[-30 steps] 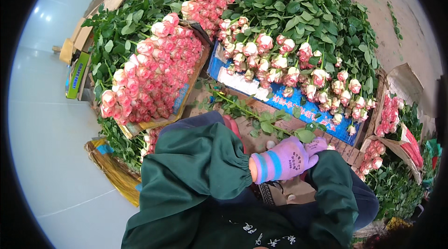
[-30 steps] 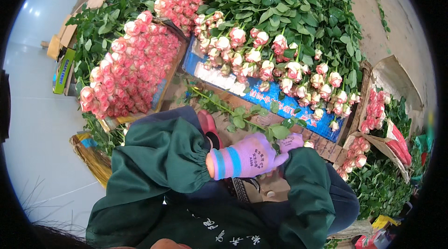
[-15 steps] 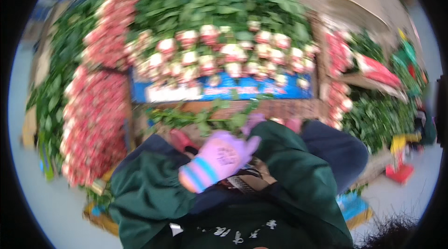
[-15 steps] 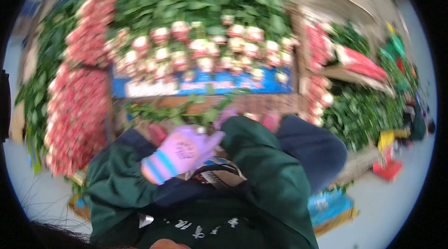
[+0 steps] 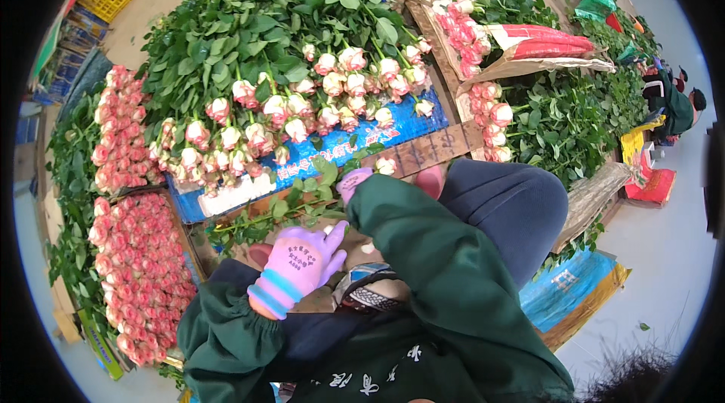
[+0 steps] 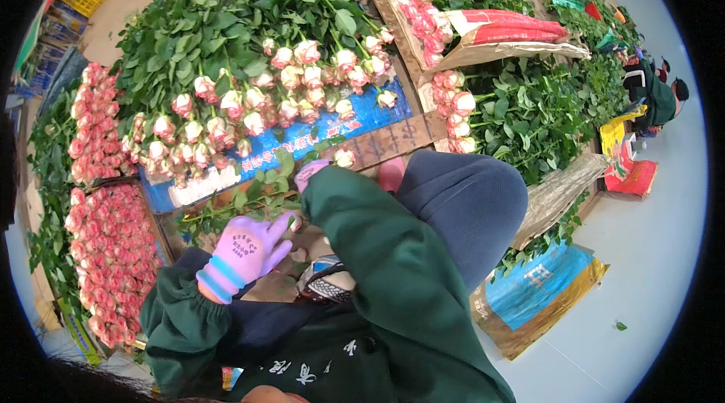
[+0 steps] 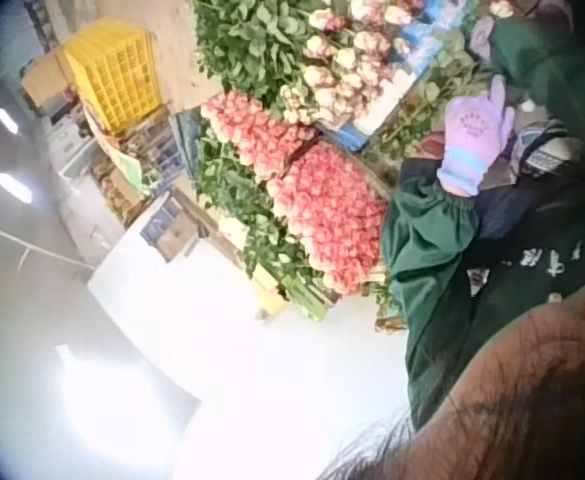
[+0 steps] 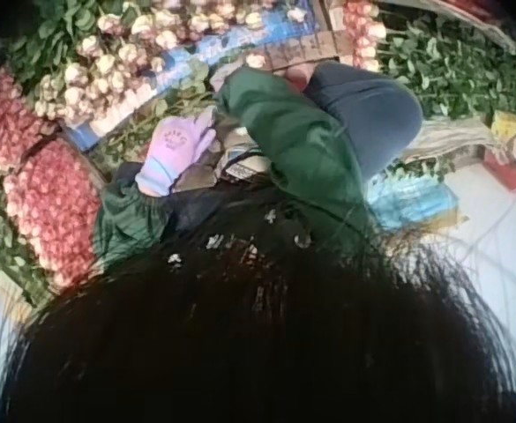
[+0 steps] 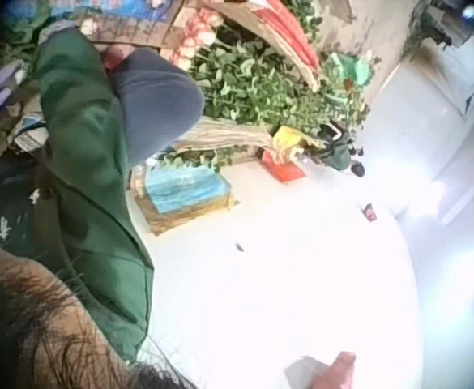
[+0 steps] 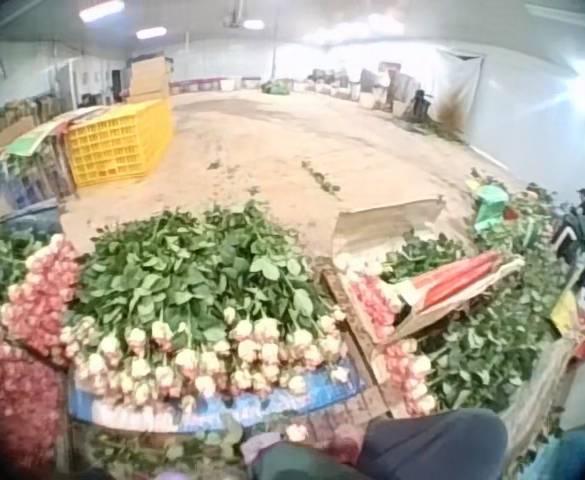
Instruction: The person is sitting on the floor in a flower processing area, trimming the leaves and thorns from individual pink roses. They pick up each rose, strip the lower stem, and place the cleaned flower into a blue crate.
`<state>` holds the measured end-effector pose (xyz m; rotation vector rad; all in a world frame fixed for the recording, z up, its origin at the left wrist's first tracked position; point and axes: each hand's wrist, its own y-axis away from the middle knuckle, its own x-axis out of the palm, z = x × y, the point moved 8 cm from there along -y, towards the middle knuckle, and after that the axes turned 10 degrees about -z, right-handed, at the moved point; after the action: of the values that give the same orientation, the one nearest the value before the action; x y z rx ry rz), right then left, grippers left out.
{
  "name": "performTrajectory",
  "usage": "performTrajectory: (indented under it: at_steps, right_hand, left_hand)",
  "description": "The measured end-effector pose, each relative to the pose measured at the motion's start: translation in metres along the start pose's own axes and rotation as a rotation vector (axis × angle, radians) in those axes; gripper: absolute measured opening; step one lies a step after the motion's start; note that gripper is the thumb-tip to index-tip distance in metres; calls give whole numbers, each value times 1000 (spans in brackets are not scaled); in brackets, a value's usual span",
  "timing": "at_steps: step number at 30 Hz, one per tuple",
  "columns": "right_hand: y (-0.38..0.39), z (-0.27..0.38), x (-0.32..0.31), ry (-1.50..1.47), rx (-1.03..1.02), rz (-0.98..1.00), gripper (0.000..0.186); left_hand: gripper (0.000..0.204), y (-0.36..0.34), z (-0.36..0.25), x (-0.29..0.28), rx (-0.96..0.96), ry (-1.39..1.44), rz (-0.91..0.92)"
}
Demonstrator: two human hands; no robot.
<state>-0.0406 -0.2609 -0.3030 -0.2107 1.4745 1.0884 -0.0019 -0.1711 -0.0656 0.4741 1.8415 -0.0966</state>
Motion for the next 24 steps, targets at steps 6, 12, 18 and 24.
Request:
performTrajectory:
  at_steps: [6, 12, 18, 24]
  right_hand:
    - [49, -10, -63, -415, -280, -251, 37]
    - [125, 96, -217, -1530, -489, -577, 41]
    - [193, 197, -355, -272, -792, -1106, 58]
    - [189, 205, -371, -543, -766, -908, 54]
  left_hand:
    - [36, 37, 21, 38, -106, 200, 14]
    - [46, 61, 44, -10, -367, 213, -568]
    - [24, 136, 61, -146, -527, 197, -881]
    - [23, 296, 229, -222, -993, 305, -1149]
